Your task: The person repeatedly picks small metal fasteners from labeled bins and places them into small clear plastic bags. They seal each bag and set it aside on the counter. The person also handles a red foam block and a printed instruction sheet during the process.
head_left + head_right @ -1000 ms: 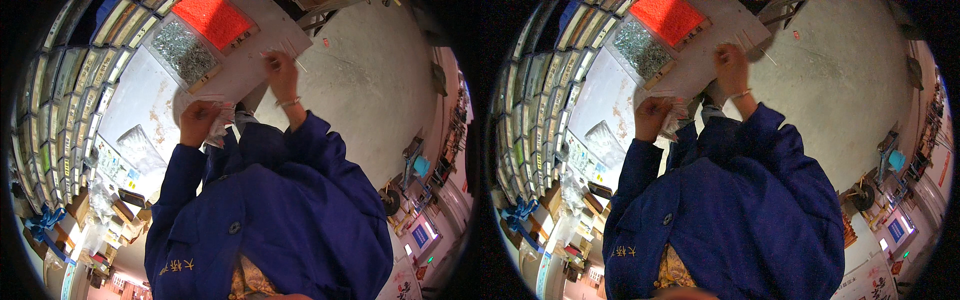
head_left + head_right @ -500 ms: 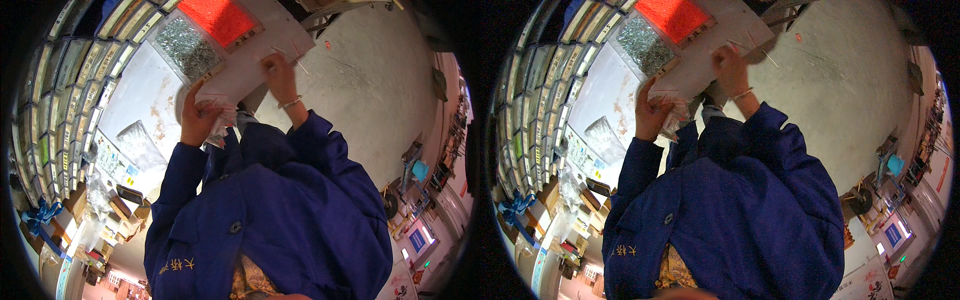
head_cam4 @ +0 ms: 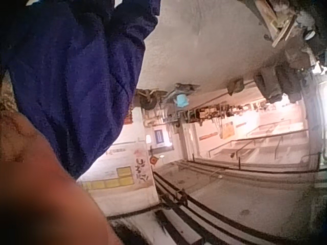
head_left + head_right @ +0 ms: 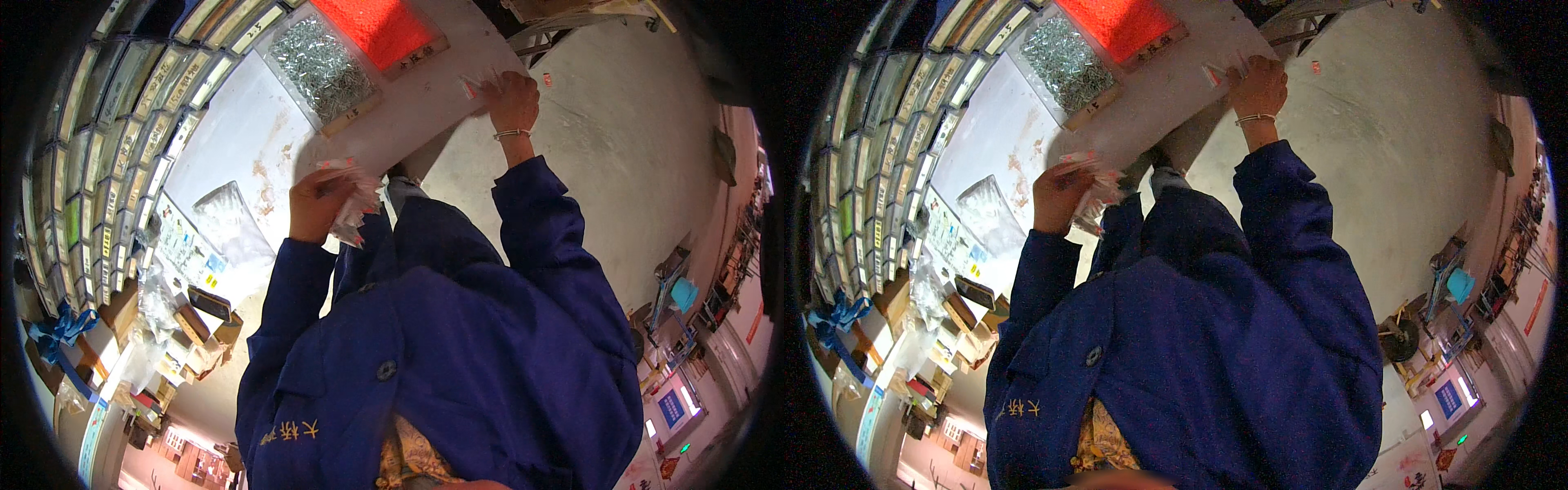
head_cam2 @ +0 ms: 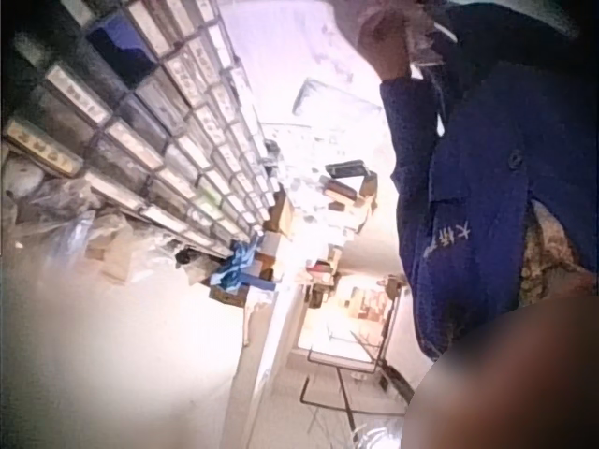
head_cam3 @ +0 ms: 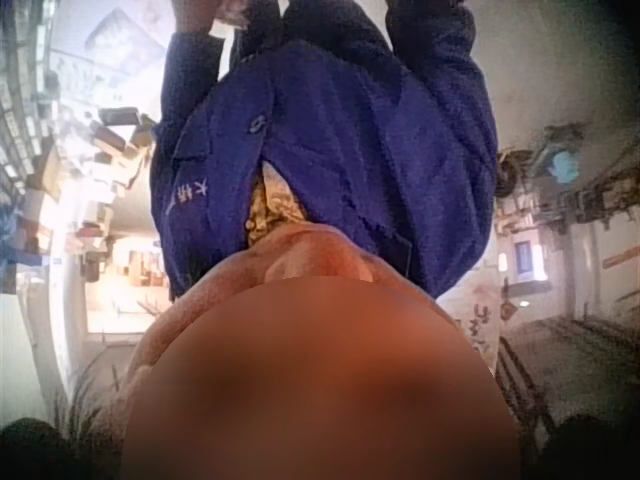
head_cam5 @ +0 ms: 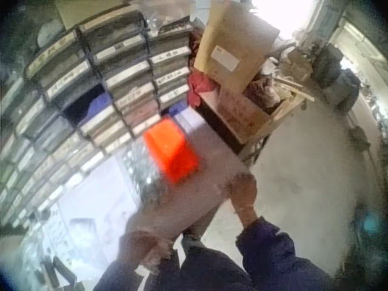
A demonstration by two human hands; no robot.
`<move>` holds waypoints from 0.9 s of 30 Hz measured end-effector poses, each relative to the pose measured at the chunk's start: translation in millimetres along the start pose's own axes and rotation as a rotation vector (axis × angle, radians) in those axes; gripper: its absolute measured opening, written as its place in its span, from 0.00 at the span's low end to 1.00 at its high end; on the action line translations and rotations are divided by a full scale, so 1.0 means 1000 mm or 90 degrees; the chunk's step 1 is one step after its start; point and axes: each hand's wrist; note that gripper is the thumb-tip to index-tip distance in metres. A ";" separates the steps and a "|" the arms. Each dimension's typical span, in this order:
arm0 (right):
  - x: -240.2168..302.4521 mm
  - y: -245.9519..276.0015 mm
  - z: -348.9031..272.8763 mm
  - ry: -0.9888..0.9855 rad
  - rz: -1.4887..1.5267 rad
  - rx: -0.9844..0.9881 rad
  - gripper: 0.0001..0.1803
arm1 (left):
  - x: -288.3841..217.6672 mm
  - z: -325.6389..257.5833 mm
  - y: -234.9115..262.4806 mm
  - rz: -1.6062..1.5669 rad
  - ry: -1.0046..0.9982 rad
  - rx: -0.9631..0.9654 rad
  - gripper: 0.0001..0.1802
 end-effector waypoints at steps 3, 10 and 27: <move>-0.006 -0.001 0.008 0.002 -0.043 0.060 0.17 | 0.006 -0.015 0.002 -0.061 0.028 -0.014 0.15; 0.090 0.012 -0.062 0.132 0.525 0.217 0.07 | 0.027 -0.059 0.007 -0.228 0.013 -0.078 0.13; 0.198 0.030 -0.309 -0.030 0.850 0.791 0.05 | 0.127 -0.200 -0.013 -0.436 -0.017 -0.244 0.22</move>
Point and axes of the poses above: each hand's wrist, its own z-axis towards the middle knuckle, its own y-axis out of the back of the hand, x = y × z, and after that the axes turned 13 degrees about z, right-handed
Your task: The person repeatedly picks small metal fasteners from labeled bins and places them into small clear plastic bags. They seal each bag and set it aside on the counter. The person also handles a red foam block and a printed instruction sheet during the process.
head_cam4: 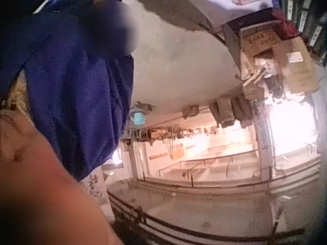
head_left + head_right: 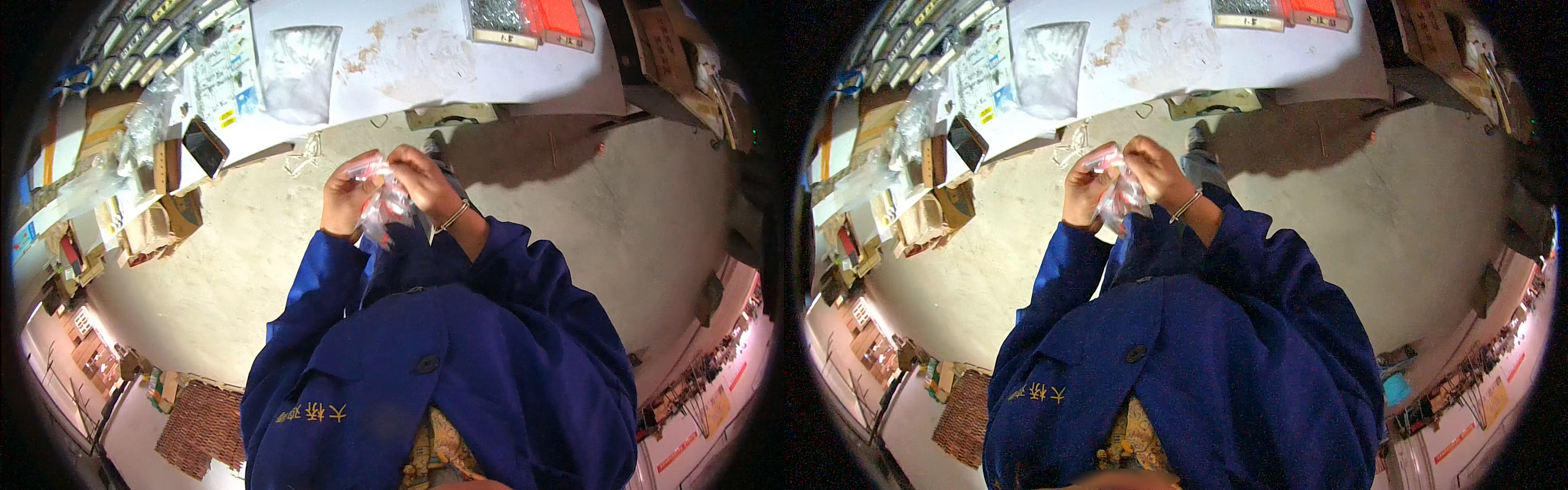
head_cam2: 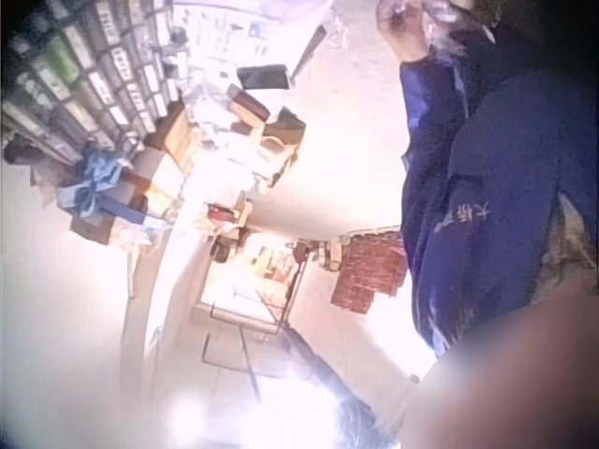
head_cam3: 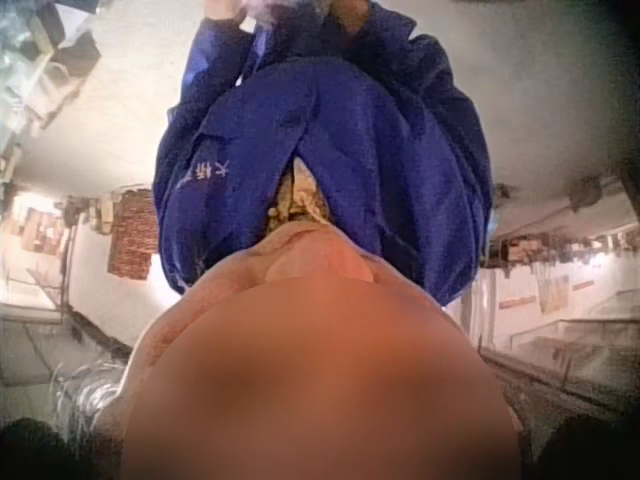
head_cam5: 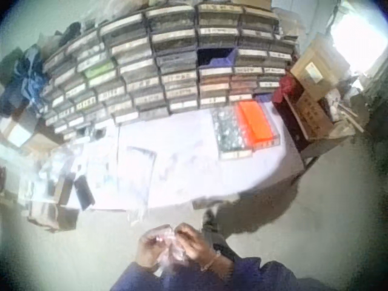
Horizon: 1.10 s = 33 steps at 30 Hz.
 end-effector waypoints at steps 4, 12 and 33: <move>-0.027 0.001 -0.046 -0.087 -0.091 0.067 0.04 | 0.035 -0.040 0.014 -0.030 0.058 0.104 0.28; -0.064 0.025 -0.095 -0.502 0.180 0.002 0.09 | 0.113 -0.087 0.014 0.012 0.131 0.019 0.11; -0.396 0.354 -0.125 -0.593 -0.233 -0.066 0.15 | 0.416 -0.016 -0.071 -0.333 0.428 -0.196 0.13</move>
Point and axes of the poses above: each hand's wrist, its own z-axis towards the middle knuckle, its own y-axis out of the back of the hand, x = y × z, and after that the axes turned 13 degrees about z, right-handed
